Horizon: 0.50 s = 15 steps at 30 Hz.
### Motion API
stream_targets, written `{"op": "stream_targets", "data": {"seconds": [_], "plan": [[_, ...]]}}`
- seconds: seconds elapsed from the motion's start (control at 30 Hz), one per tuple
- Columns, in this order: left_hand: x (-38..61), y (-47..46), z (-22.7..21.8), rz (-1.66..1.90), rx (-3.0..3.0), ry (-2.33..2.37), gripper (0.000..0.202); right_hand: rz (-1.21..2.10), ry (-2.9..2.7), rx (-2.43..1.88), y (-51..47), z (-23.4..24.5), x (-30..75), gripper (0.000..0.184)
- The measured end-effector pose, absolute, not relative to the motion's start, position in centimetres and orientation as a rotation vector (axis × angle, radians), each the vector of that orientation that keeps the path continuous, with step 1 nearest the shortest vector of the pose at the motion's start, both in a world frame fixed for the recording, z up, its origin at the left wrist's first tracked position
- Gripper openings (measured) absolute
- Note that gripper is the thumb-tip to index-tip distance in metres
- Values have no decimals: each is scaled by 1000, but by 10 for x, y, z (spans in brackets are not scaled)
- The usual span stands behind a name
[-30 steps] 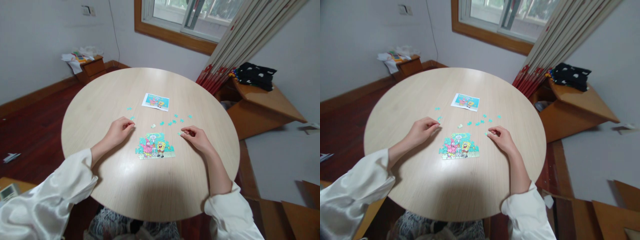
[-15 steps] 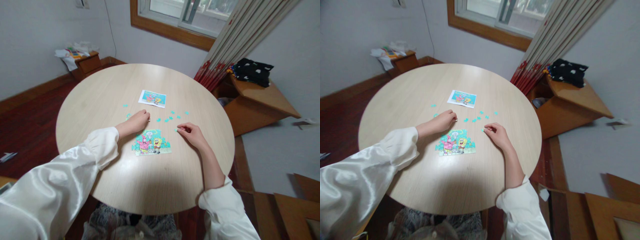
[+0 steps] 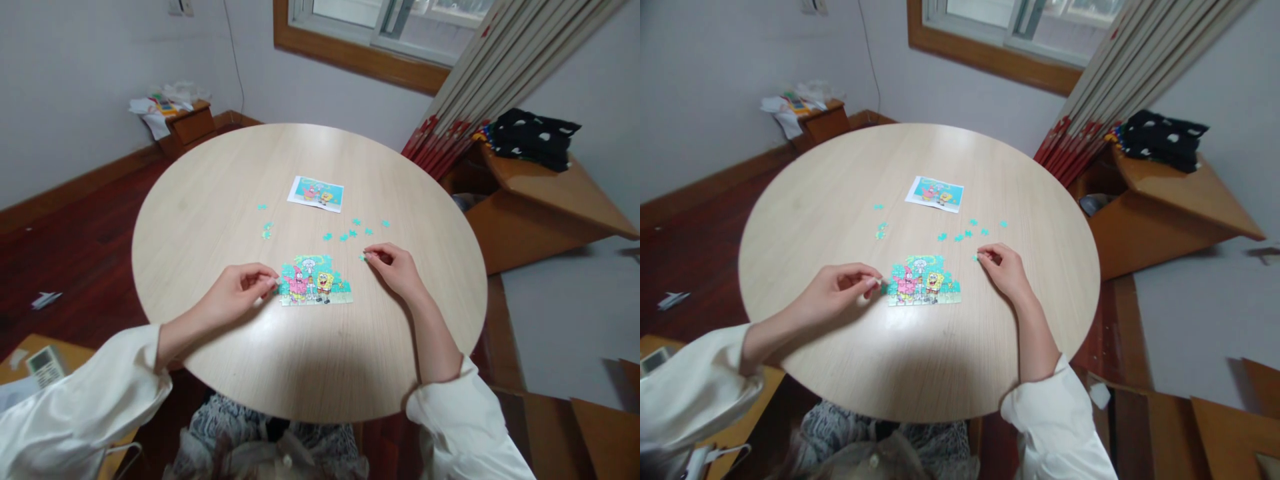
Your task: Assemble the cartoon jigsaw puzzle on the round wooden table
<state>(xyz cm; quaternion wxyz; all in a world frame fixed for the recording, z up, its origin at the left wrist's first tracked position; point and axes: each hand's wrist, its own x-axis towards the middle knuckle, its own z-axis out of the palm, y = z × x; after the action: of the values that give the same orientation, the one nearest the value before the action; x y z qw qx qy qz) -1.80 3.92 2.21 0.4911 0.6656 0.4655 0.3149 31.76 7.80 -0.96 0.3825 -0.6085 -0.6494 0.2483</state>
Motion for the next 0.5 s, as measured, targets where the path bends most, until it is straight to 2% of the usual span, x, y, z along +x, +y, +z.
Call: {"op": "stream_targets", "data": {"seconds": [0.13, 0.33, 0.5], "plan": [[-18, 14, 11, 763, 1607, 1145, 23, 627, -1663, -1551, 78, -10, 318, 26], [-18, 11, -5, 805, 1977, 1208, 11, 639, -1666, -1556, 78, -10, 318, 24], [-18, 15, -7, 828, 2046, 1258, 9, 649, -1684, -1557, 77, -11, 319, 24]]}}
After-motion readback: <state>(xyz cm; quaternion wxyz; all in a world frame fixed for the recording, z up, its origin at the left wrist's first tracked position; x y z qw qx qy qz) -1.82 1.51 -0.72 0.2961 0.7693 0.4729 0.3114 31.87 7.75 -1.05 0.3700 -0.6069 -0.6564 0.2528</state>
